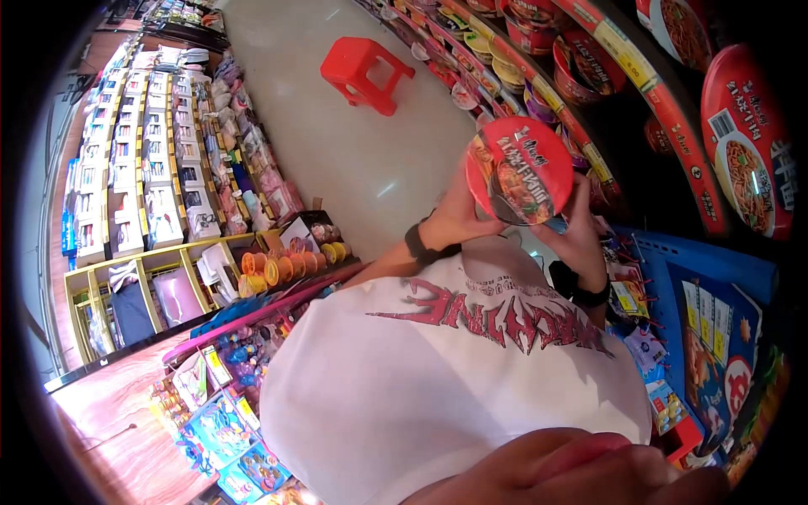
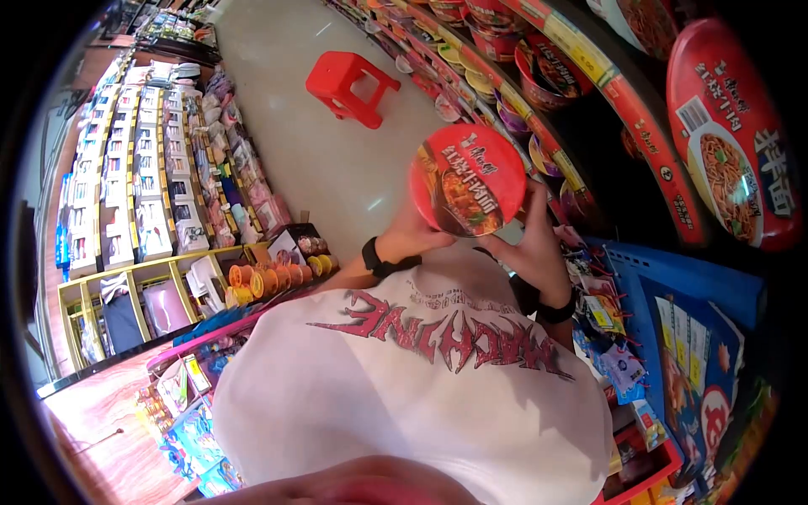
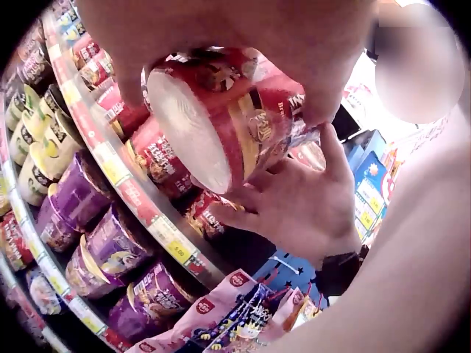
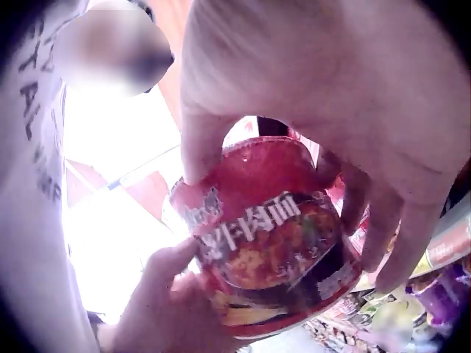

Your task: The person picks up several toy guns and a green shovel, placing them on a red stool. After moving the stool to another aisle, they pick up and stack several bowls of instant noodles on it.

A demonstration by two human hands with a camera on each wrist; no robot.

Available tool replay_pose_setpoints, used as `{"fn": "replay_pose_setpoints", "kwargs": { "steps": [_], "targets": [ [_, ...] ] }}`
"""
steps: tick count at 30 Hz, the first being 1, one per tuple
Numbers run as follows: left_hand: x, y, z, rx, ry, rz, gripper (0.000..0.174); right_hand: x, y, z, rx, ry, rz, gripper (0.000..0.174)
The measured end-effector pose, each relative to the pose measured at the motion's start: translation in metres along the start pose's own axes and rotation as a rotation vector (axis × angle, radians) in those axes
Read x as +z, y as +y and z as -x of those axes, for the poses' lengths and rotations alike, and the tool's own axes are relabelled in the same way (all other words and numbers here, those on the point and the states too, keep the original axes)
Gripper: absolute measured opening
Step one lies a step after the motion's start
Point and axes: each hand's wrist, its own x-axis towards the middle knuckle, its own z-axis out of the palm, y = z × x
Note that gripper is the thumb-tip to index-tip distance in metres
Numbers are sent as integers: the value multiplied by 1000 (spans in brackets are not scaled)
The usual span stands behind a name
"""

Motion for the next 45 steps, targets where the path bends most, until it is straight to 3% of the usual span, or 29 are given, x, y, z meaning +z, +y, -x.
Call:
{"fn": "replay_pose_setpoints", "kwargs": {
  "steps": [4,5,9,11,14,16,19,22,26,29,33,39,42,45],
  "targets": [
    [-43,-6,26,-129,-28,178,110,41,-3,-20,6,-76,-45,91],
    [-57,-5,30,-104,-1,152,110,56,1,-30,-41,-89,-122,89],
    [-122,-6,55,25,158,-57,109,123,9,-80,-96,-167,54,81],
    [-162,3,72,62,261,-39,107,164,2,-106,-25,-235,89,77],
    [-241,-31,107,-86,272,50,103,241,0,-154,-47,-284,137,70],
    [-284,-49,119,-13,324,114,100,285,13,-182,0,-325,47,67],
    [-328,-42,131,62,435,363,95,333,4,-209,10,-389,277,62],
    [-358,-47,128,78,513,488,90,368,-6,-236,1,-472,105,57],
    [-396,-68,108,28,516,458,86,381,26,-280,60,-423,231,53],
    [-417,-106,75,-34,510,361,86,380,26,-326,326,-340,314,49],
    [-460,-90,22,-71,516,360,86,379,46,-402,222,-372,125,48],
    [-537,-126,-59,-213,495,377,83,377,47,-525,160,-463,284,46],
    [-580,-150,-91,-195,535,222,80,380,82,-579,293,-486,258,46],
    [-616,-205,-116,-147,641,91,78,397,128,-637,90,-439,269,49]
  ]
}}
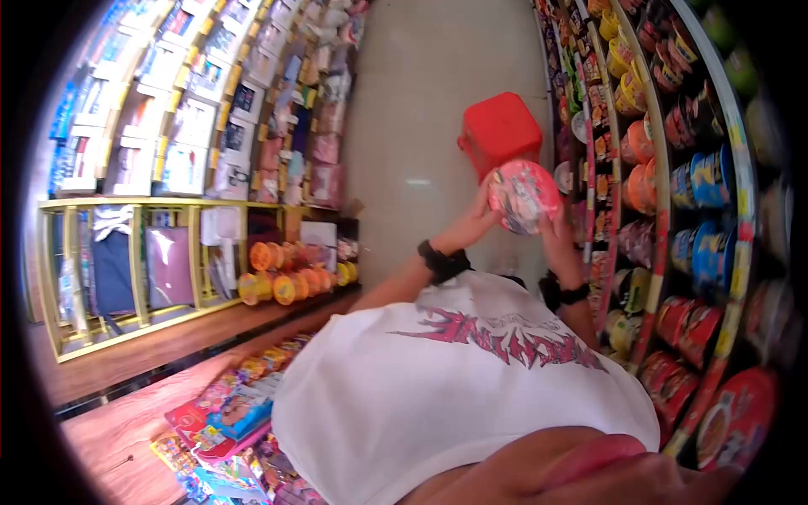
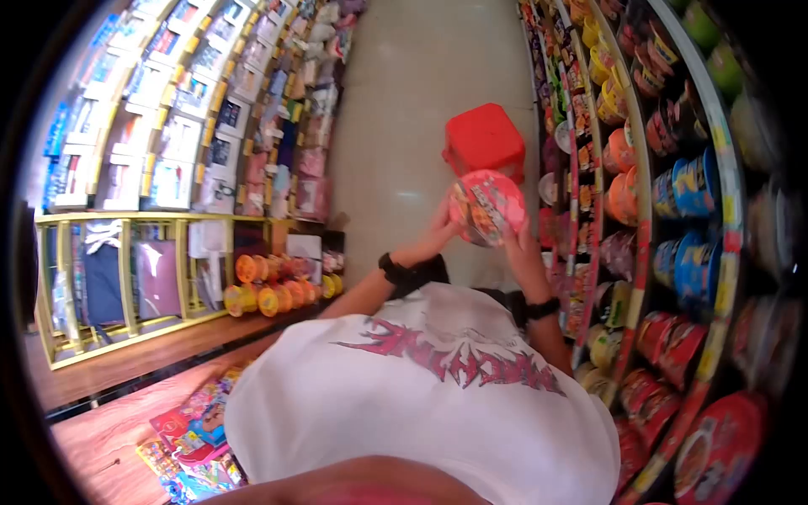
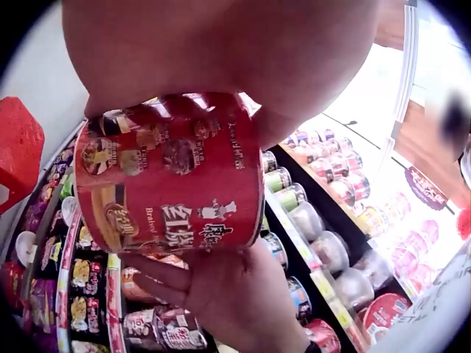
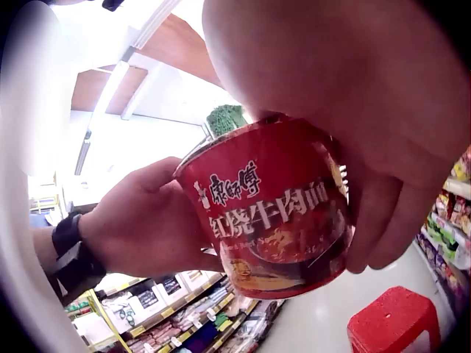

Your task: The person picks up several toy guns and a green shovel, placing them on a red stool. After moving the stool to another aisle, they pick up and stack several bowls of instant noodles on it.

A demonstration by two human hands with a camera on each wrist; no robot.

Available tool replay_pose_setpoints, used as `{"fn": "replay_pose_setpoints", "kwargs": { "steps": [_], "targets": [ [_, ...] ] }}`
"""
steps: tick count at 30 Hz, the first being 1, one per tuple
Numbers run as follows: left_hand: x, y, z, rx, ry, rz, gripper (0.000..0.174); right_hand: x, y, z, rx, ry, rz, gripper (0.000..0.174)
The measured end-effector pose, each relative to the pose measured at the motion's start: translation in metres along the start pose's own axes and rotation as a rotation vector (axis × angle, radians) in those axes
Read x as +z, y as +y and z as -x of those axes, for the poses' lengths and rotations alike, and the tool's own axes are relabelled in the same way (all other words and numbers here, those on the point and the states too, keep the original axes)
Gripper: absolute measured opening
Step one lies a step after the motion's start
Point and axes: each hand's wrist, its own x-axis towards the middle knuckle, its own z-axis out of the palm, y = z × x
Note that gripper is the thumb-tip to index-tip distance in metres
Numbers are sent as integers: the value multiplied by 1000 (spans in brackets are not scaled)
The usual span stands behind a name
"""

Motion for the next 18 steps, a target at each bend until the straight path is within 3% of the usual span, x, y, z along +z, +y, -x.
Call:
{"fn": "replay_pose_setpoints", "kwargs": {
  "steps": [4,7,8,11,13,15,16,18],
  "targets": [
    [-40,-17,-59,-156,52,219,72,19,39,-93,-18,-53,63,49],
    [-84,-89,-85,-408,97,311,63,49,96,-157,176,-140,7,42],
    [-96,-113,-95,-492,109,428,60,51,150,-181,396,-222,-24,34],
    [-132,-157,-153,-661,107,520,56,89,138,-205,695,-39,-433,28],
    [-148,-159,-165,-764,38,469,57,106,119,-226,715,-65,-524,29],
    [-184,-146,-195,-803,-85,351,61,113,138,-258,779,-98,-583,28],
    [-184,-160,-204,-790,35,491,56,113,154,-271,802,-98,-616,26],
    [-189,-204,-216,-428,-131,395,51,109,174,-293,890,-46,-509,25]
  ]
}}
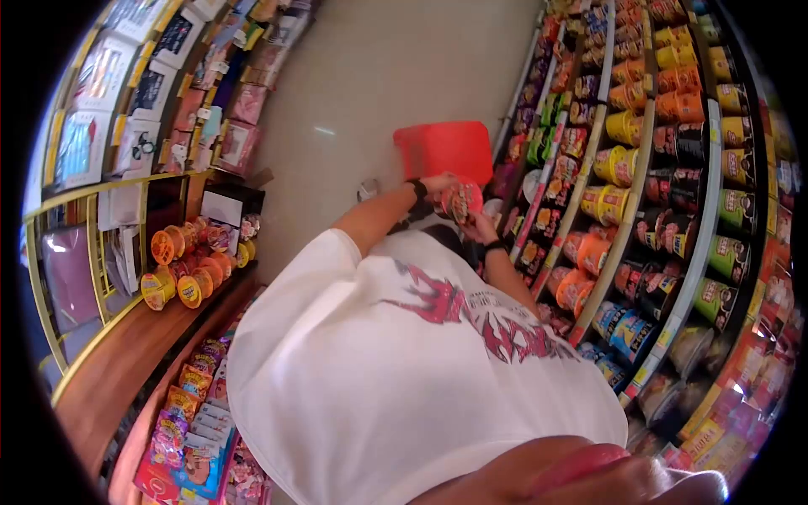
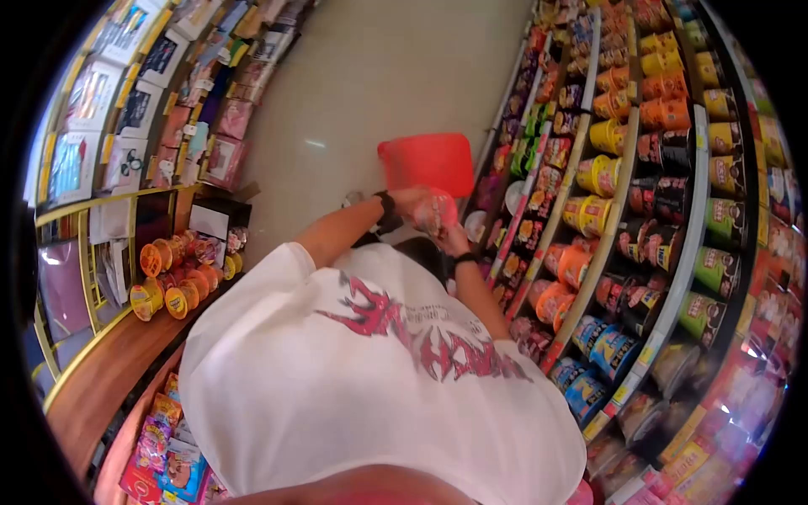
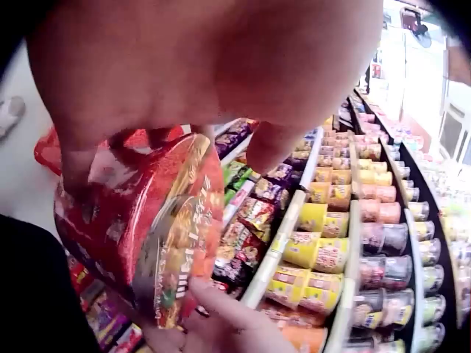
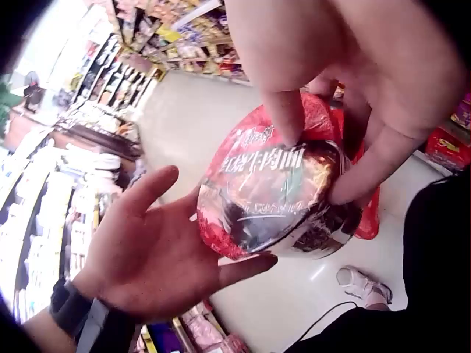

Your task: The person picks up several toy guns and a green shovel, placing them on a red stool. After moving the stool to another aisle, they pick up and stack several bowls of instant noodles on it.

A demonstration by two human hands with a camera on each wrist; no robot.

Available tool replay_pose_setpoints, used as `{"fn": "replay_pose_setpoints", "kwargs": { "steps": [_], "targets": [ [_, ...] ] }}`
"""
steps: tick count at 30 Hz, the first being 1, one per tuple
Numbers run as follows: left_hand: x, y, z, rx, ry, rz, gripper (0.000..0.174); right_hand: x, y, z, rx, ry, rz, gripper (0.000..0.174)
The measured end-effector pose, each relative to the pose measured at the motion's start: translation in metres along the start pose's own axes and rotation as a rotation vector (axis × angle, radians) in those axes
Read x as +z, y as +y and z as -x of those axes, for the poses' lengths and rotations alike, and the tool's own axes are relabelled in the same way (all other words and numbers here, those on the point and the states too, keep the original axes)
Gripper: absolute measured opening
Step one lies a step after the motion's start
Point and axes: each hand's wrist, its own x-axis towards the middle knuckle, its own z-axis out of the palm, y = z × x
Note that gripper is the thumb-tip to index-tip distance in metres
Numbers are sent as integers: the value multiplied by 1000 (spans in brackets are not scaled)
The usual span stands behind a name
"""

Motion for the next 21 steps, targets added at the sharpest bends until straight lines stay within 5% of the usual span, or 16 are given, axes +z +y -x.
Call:
{"fn": "replay_pose_setpoints", "kwargs": {
  "steps": [2,6,11,13,16,17,18,19,20,21],
  "targets": [
    [-16,-63,-54,-354,137,213,40,-38,25,-64,0,-1,44,23],
    [-22,-125,-91,-297,261,-285,73,-16,-12,-57,6,38,199,22],
    [-14,-96,-103,-450,61,229,43,-25,-45,-61,27,86,166,31],
    [-40,-141,-127,-319,-244,633,35,-31,-49,-86,-21,-46,101,34],
    [-39,-141,-153,-86,179,-703,43,-60,-12,-168,8,-376,-392,37],
    [-42,-136,-154,-191,163,-845,39,-58,-24,-175,66,-450,-605,39],
    [-45,-133,-156,-295,132,-989,35,-64,-15,-193,69,-313,-524,42],
    [-35,-107,-167,-463,219,-853,38,-80,32,-252,130,-457,-650,40],
    [-27,-84,-178,-619,324,-717,40,-82,-11,-219,83,-249,-146,33],
    [-45,-103,-187,-584,284,-835,45,-77,-42,-199,113,-169,-44,33]
  ]
}}
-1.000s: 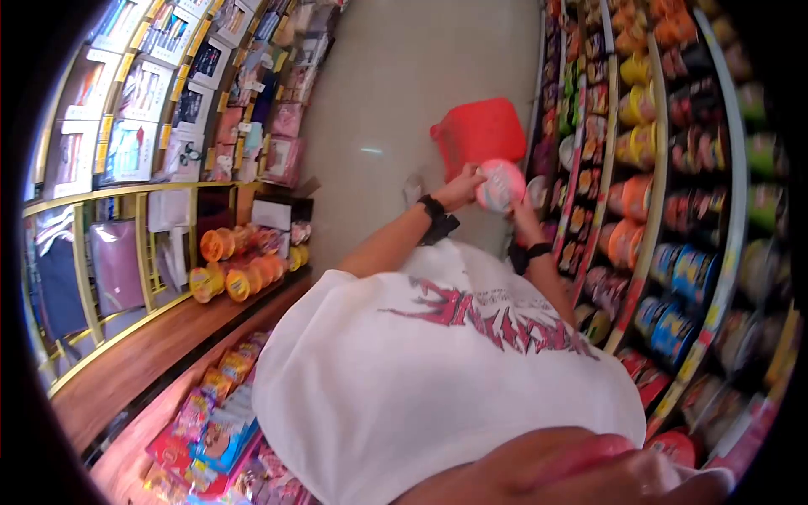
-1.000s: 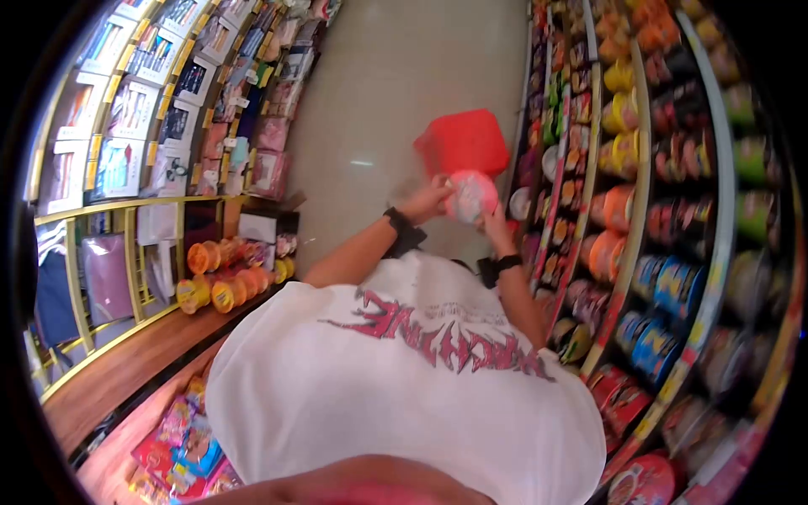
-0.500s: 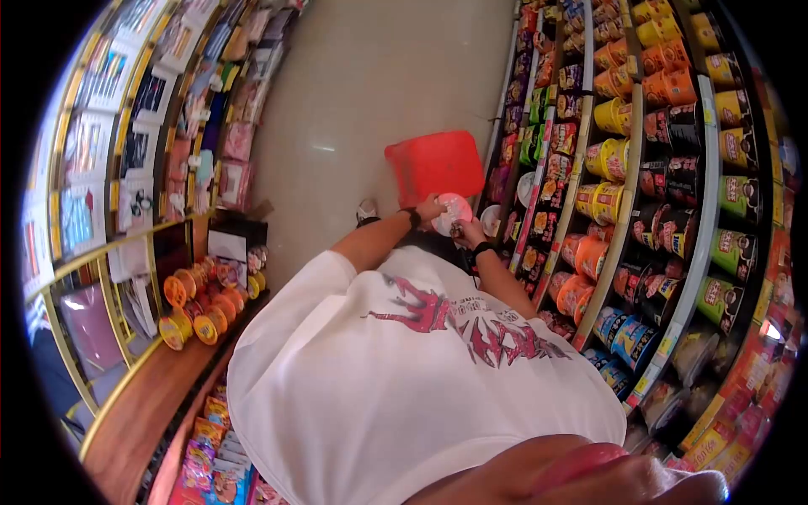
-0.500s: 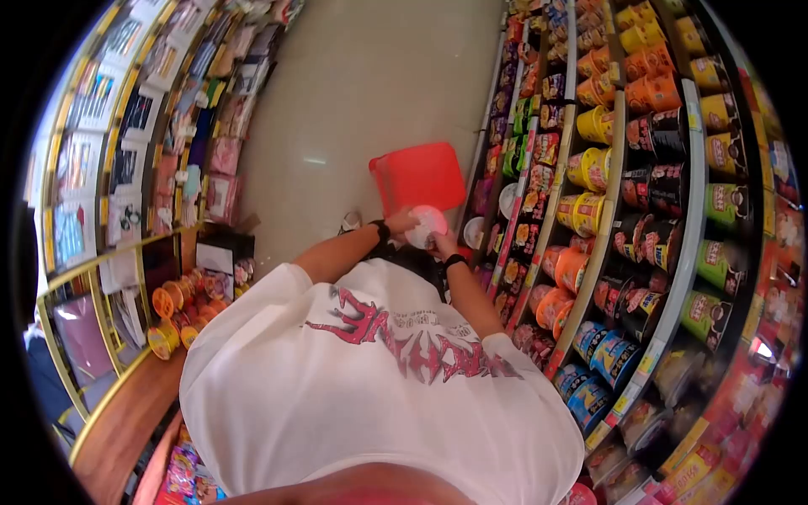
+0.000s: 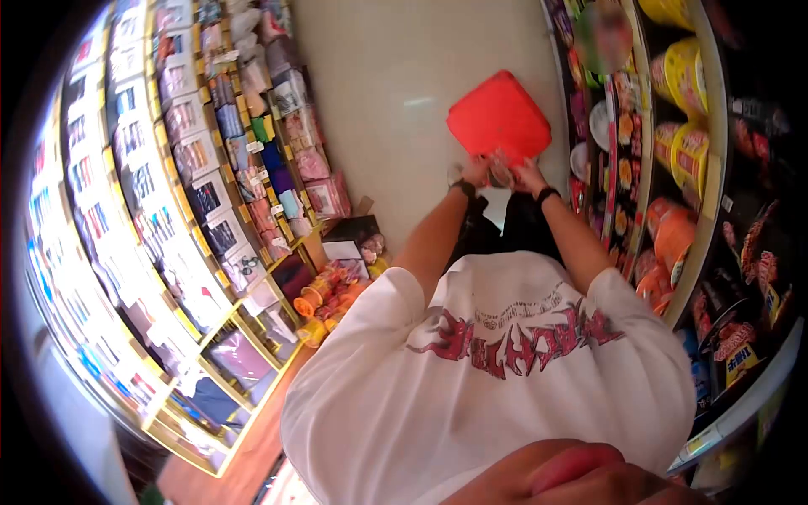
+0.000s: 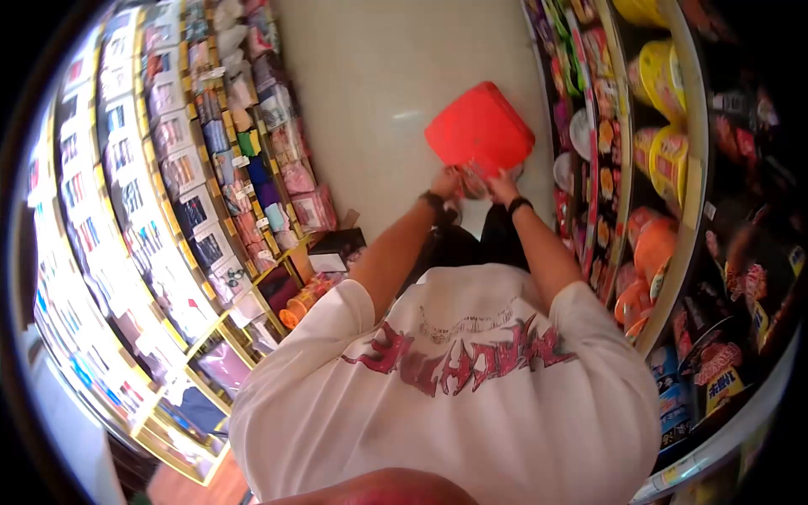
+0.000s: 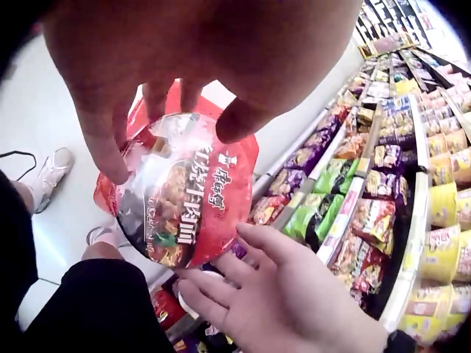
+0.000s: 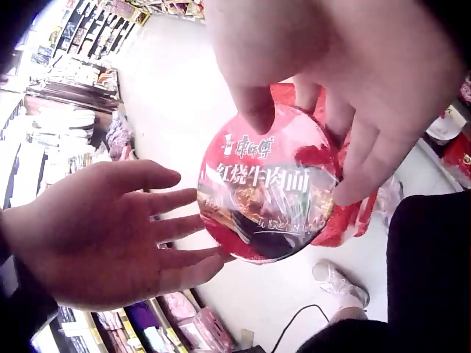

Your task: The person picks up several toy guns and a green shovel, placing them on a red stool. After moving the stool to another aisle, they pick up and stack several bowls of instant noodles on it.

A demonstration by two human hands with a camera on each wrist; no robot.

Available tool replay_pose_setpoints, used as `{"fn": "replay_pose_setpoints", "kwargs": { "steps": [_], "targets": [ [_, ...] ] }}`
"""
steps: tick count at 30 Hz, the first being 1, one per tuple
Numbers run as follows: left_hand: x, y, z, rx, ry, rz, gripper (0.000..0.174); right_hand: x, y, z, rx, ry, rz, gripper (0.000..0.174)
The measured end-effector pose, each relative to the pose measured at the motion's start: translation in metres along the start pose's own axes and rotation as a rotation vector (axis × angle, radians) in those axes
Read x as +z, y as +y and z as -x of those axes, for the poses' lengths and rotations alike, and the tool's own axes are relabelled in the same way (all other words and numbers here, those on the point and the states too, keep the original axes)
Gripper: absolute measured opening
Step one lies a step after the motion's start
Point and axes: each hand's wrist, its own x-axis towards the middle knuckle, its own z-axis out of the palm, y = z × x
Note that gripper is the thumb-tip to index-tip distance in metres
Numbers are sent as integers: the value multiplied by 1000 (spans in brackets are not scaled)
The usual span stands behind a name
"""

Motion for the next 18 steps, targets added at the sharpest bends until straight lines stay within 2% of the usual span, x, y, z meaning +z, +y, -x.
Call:
{"fn": "replay_pose_setpoints", "kwargs": {
  "steps": [1,3,6,7,8,9,10,11,12,13,14,16,17,18],
  "targets": [
    [4,-17,-23,52,20,-113,49,3,-21,11,27,93,116,35],
    [5,-46,-55,297,-60,14,57,-2,-38,15,85,107,126,45],
    [-30,-32,-47,202,-167,138,64,-16,-49,16,216,83,65,58],
    [-43,-24,-36,419,-125,-199,64,-17,-53,14,256,67,27,63],
    [-51,14,-15,14,-176,245,65,-15,-57,16,212,103,151,65],
    [-59,55,8,-377,-35,718,66,-14,-62,20,165,147,275,67],
    [-67,60,16,-349,-113,712,66,-22,-66,25,119,200,401,70],
    [-74,63,25,-322,-194,707,66,-66,19,-68,-84,145,314,63],
    [-77,63,28,-297,-271,704,65,-74,7,-55,-75,69,412,58],
    [-70,41,23,-121,-283,589,56,-77,-18,-25,-69,-7,512,53],
    [-71,40,26,-103,-263,563,53,-75,-40,4,-68,-84,614,49],
    [-71,30,41,-11,-195,474,48,-72,-55,46,62,92,557,35],
    [-70,21,48,59,-148,408,45,-86,-48,45,102,123,605,31],
    [-64,-5,43,175,-113,282,43,-105,-42,43,95,87,784,30]
  ]
}}
